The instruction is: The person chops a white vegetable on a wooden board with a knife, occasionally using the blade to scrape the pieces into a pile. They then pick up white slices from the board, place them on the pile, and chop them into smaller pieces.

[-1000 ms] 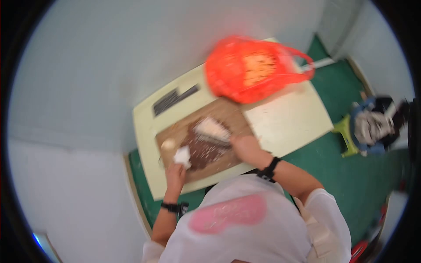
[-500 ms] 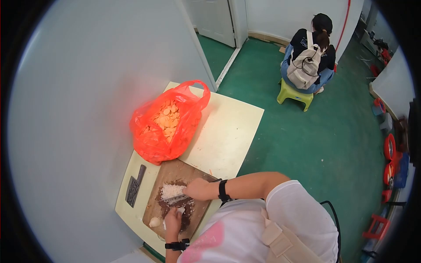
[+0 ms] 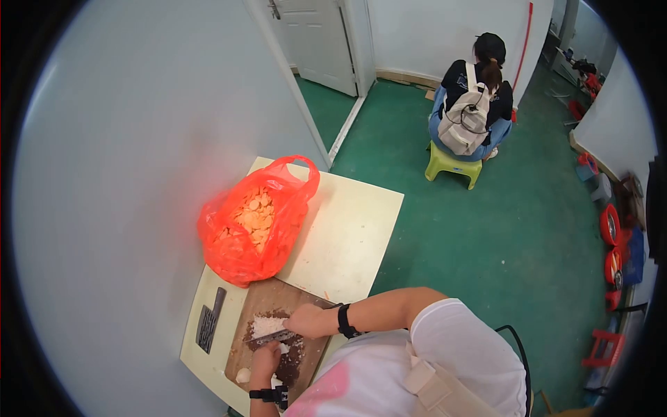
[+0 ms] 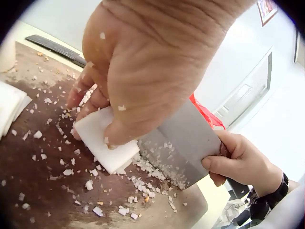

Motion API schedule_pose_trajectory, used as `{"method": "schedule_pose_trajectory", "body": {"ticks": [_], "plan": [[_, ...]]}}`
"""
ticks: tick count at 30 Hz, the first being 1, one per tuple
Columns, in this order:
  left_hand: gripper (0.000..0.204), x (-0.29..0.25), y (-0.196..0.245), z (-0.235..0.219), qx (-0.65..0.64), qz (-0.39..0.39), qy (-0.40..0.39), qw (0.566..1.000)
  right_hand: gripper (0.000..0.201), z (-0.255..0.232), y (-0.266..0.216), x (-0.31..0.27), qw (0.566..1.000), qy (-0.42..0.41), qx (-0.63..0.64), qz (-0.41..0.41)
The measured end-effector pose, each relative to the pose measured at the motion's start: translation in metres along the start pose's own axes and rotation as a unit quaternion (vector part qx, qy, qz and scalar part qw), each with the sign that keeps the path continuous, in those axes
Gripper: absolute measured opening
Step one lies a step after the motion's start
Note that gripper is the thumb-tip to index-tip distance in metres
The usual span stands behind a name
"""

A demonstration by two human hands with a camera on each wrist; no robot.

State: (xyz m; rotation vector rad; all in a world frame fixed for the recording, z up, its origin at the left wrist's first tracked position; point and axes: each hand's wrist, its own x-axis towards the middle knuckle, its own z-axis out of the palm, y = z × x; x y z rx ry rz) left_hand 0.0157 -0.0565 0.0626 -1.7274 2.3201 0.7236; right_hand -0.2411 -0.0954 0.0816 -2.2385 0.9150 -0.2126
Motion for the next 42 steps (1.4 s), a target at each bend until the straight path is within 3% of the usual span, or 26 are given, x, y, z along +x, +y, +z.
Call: {"method": "schedule_pose_trajectory", "body": {"ticks": [6,8,9,12,21,42], "plan": [[0.026,-0.010,0.014,0.001,0.015,-0.004,0.072,0.997,0.016,0.012,0.006,0.006,0.999,0.025,-0.032,-0.009],[0.030,-0.019,0.020,0.001,0.027,0.012,0.173,0.984,0.017,0.009,0.004,0.004,0.998,0.021,-0.045,-0.026],[0.033,-0.024,0.018,0.006,0.005,-0.021,0.185,0.982,0.018,0.010,0.004,0.005,0.998,0.023,-0.057,-0.026],[0.036,-0.035,0.012,0.021,-0.016,-0.025,0.232,0.972,0.019,0.010,0.006,0.004,0.997,0.016,-0.064,-0.030],[0.037,-0.042,0.030,0.057,-0.039,-0.037,0.280,0.959,0.020,0.003,0.001,0.004,0.998,0.008,-0.069,-0.010],[0.025,-0.030,0.028,0.080,0.005,-0.052,0.383,0.922,0.017,0.004,-0.001,0.004,0.998,0.018,-0.059,-0.015]]}}
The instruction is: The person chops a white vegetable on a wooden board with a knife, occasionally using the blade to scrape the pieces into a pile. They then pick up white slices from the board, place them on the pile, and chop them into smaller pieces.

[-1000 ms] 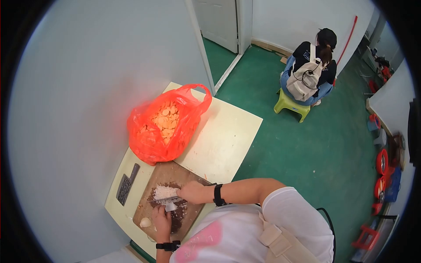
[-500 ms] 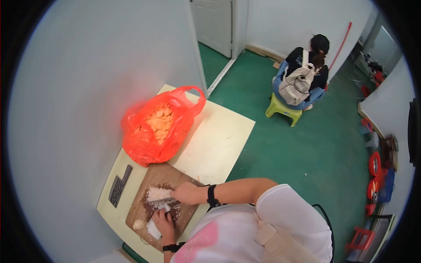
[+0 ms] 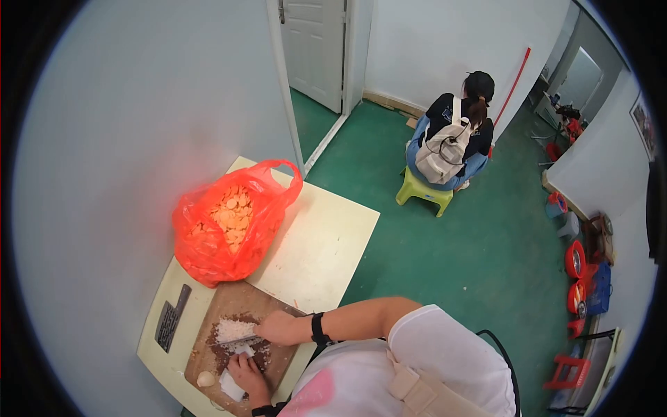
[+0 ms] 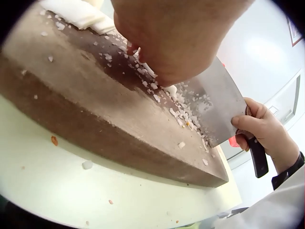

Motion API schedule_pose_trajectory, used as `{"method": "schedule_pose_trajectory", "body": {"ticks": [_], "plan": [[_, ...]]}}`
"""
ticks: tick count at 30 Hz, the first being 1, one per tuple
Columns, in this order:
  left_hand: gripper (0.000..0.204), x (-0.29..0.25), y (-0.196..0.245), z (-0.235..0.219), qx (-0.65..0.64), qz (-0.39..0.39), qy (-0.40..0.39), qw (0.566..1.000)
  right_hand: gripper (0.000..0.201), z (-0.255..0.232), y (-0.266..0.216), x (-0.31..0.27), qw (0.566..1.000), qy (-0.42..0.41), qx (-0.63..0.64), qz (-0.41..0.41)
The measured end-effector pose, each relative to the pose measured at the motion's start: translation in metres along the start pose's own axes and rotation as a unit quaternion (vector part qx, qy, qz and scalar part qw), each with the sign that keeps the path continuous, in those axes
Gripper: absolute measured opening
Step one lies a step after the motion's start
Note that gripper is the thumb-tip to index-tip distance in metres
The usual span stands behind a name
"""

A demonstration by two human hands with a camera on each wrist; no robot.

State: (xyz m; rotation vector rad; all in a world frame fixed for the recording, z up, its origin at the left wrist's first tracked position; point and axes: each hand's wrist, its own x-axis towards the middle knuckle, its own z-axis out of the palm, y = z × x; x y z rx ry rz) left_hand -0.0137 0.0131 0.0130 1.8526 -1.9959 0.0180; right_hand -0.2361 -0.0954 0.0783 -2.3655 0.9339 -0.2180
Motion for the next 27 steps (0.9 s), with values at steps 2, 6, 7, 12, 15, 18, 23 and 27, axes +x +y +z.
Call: {"method": "schedule_pose_trajectory", "body": {"ticks": [2,6,7,12,15,18,23,27], "plan": [[0.024,-0.001,0.003,-0.003,-0.002,-0.002,0.000,1.000,0.016,0.002,0.000,-0.003,1.000,-0.005,0.009,0.006],[0.021,-0.003,0.002,-0.003,0.000,-0.014,-0.010,1.000,0.019,0.010,0.000,0.003,1.000,-0.002,-0.027,-0.002],[0.019,0.000,0.007,-0.007,-0.004,-0.026,-0.017,1.000,0.018,0.005,-0.003,0.001,1.000,-0.018,-0.004,0.009],[0.021,-0.002,0.008,-0.002,-0.025,-0.052,-0.006,0.998,0.014,0.004,0.005,0.007,0.999,0.003,-0.048,0.014],[0.022,-0.001,0.003,-0.001,-0.005,-0.046,0.033,0.998,0.024,-0.002,0.002,0.023,0.990,-0.083,-0.057,0.102],[0.022,-0.001,0.008,-0.005,-0.037,-0.076,0.030,0.996,0.022,-0.004,0.008,0.019,0.995,-0.053,-0.064,0.061],[0.023,0.003,0.010,-0.006,-0.045,-0.086,0.058,0.994,0.019,-0.007,0.001,0.010,0.996,-0.018,-0.083,0.030],[0.023,0.004,0.017,-0.006,-0.028,-0.081,0.088,0.992,0.014,-0.014,-0.017,0.003,0.996,0.047,-0.069,0.015]]}}
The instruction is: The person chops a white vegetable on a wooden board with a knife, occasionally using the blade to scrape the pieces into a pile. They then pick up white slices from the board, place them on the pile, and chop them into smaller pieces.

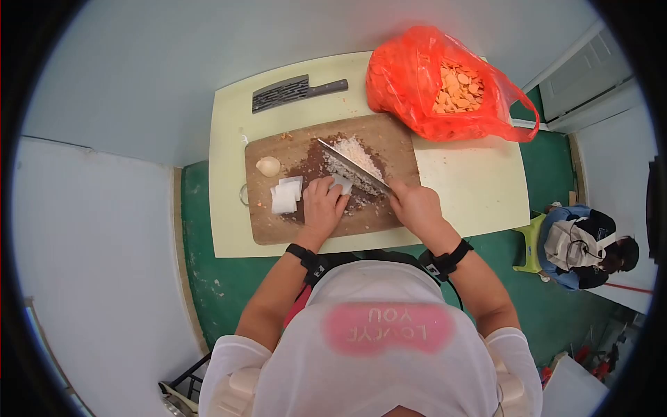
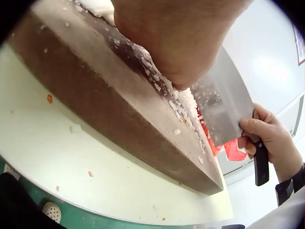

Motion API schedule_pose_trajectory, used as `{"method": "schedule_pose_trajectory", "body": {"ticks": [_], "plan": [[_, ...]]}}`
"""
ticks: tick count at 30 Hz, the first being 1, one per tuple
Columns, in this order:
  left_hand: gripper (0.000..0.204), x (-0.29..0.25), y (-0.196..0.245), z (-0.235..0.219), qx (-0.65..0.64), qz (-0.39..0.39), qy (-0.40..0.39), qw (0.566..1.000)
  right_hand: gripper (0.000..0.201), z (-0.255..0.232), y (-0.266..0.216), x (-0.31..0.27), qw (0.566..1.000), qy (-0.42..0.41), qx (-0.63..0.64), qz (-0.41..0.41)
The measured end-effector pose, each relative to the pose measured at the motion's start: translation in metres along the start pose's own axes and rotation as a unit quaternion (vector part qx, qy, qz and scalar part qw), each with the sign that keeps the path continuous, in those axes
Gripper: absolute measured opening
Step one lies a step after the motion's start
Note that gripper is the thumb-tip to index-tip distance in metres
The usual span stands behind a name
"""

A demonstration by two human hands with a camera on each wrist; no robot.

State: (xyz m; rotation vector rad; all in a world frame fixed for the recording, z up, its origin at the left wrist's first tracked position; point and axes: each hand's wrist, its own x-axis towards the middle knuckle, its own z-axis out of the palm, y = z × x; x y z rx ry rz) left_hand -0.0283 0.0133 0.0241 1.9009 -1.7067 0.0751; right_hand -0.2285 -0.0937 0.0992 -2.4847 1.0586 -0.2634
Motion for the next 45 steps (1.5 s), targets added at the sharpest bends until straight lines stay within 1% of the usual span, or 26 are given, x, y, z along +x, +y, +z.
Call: {"method": "schedule_pose_trajectory", "body": {"ticks": [1,3,4,7,11,13,15,19,22,24,25,27,29,31,35,37,42,45], "plan": [[0.023,-0.002,-0.001,0.003,-0.003,-0.001,0.002,1.000,0.014,0.001,-0.003,0.000,1.000,-0.001,-0.004,0.000],[0.022,-0.001,-0.004,0.009,-0.017,-0.020,-0.023,0.999,0.012,0.002,-0.006,0.002,0.999,-0.004,-0.026,-0.022],[0.022,0.000,-0.006,0.010,-0.019,-0.018,-0.019,0.999,0.012,0.005,-0.008,0.004,0.999,-0.001,-0.030,-0.022],[0.021,0.001,-0.005,0.010,-0.025,-0.011,-0.012,1.000,0.011,0.022,-0.008,0.000,0.999,-0.027,-0.023,-0.036],[0.021,0.000,-0.006,0.009,-0.011,0.000,-0.010,1.000,0.010,0.038,-0.010,-0.005,0.998,0.001,-0.030,-0.059],[0.021,0.006,-0.007,0.011,-0.014,0.005,-0.008,1.000,0.010,0.038,-0.011,-0.002,0.997,0.012,-0.044,-0.063],[0.020,0.004,-0.006,0.010,-0.013,0.005,-0.004,1.000,0.009,0.038,-0.012,-0.005,0.996,-0.016,-0.048,-0.070],[0.022,0.002,-0.007,0.009,-0.017,0.001,-0.015,1.000,0.007,0.039,-0.012,-0.006,0.996,-0.018,-0.050,-0.067],[0.022,0.002,-0.009,0.010,-0.005,0.015,-0.016,1.000,0.008,0.036,-0.014,-0.003,0.997,-0.035,-0.046,-0.056],[0.021,0.003,-0.011,0.013,-0.002,0.020,-0.012,1.000,0.010,0.031,-0.018,-0.002,0.993,-0.107,-0.042,-0.022],[0.019,0.001,-0.011,0.014,-0.006,0.023,-0.007,1.000,0.010,0.029,-0.021,-0.002,0.993,-0.108,-0.037,-0.020],[0.021,0.000,-0.010,0.013,-0.001,0.021,-0.015,1.000,0.010,0.022,-0.024,0.002,0.989,-0.139,-0.043,-0.007],[0.023,0.001,-0.010,0.013,0.001,0.018,-0.021,1.000,0.010,0.018,-0.025,0.004,0.989,-0.139,-0.043,-0.015],[0.024,0.000,-0.011,0.014,0.007,0.038,0.001,0.999,0.010,0.017,-0.025,0.003,0.988,-0.145,-0.048,-0.026],[0.023,0.000,-0.013,0.017,0.003,0.034,0.018,0.999,0.010,0.020,-0.022,0.003,0.988,-0.138,-0.048,-0.040],[0.023,0.000,-0.013,0.015,-0.010,0.023,0.000,1.000,0.010,0.021,-0.023,0.003,0.989,-0.136,-0.038,-0.047],[0.022,0.002,-0.013,0.013,-0.014,0.028,0.015,0.999,0.010,0.025,-0.024,0.003,0.990,-0.129,-0.042,-0.035],[0.021,0.005,-0.014,0.013,-0.011,0.031,0.018,0.999,0.010,0.026,-0.024,0.004,0.991,-0.125,-0.034,-0.043]]}}
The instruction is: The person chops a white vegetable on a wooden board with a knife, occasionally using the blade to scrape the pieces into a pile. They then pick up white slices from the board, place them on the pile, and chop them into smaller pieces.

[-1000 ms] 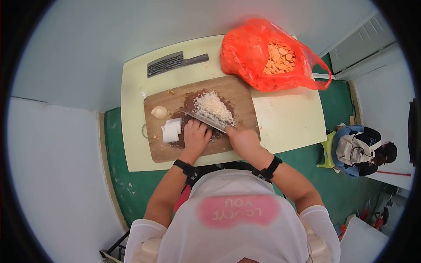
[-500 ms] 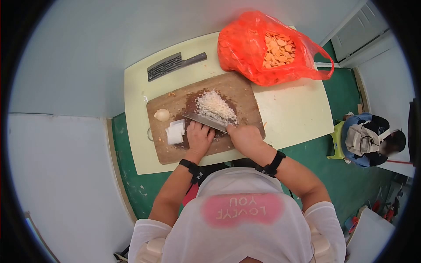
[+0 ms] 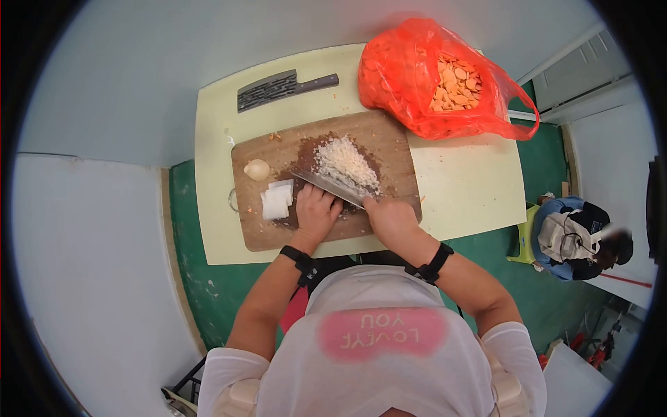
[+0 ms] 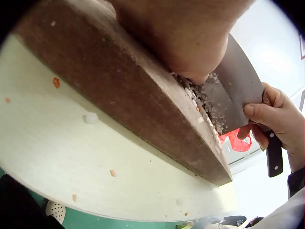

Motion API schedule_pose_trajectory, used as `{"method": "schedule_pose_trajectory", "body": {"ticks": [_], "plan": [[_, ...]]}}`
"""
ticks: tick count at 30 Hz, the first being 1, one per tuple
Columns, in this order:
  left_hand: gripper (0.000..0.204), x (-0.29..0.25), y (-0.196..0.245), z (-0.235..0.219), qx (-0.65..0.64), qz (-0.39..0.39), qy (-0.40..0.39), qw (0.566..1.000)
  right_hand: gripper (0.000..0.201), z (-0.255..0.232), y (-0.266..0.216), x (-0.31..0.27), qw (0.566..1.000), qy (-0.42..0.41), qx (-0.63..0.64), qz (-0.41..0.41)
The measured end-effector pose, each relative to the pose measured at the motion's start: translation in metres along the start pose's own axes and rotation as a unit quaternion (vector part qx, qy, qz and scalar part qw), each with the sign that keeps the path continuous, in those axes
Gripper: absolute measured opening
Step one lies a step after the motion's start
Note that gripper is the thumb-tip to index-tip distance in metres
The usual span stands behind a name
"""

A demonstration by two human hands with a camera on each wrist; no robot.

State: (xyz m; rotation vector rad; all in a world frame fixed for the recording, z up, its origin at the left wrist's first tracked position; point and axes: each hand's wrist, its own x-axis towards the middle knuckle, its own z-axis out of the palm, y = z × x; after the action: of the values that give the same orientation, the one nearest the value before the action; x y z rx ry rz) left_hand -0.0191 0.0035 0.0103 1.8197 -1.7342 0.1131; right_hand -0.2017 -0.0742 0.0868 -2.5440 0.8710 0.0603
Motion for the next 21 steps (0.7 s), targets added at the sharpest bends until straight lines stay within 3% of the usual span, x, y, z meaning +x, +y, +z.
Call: {"method": "schedule_pose_trajectory", "body": {"ticks": [6,21], "plan": [[0.018,-0.004,0.000,0.003,-0.005,-0.013,-0.011,1.000,0.011,0.008,-0.011,0.031,1.000,-0.008,0.015,0.013],[0.019,-0.004,0.000,0.001,-0.009,-0.015,-0.005,1.000,0.011,0.007,-0.008,0.020,1.000,-0.004,0.012,0.007]]}}
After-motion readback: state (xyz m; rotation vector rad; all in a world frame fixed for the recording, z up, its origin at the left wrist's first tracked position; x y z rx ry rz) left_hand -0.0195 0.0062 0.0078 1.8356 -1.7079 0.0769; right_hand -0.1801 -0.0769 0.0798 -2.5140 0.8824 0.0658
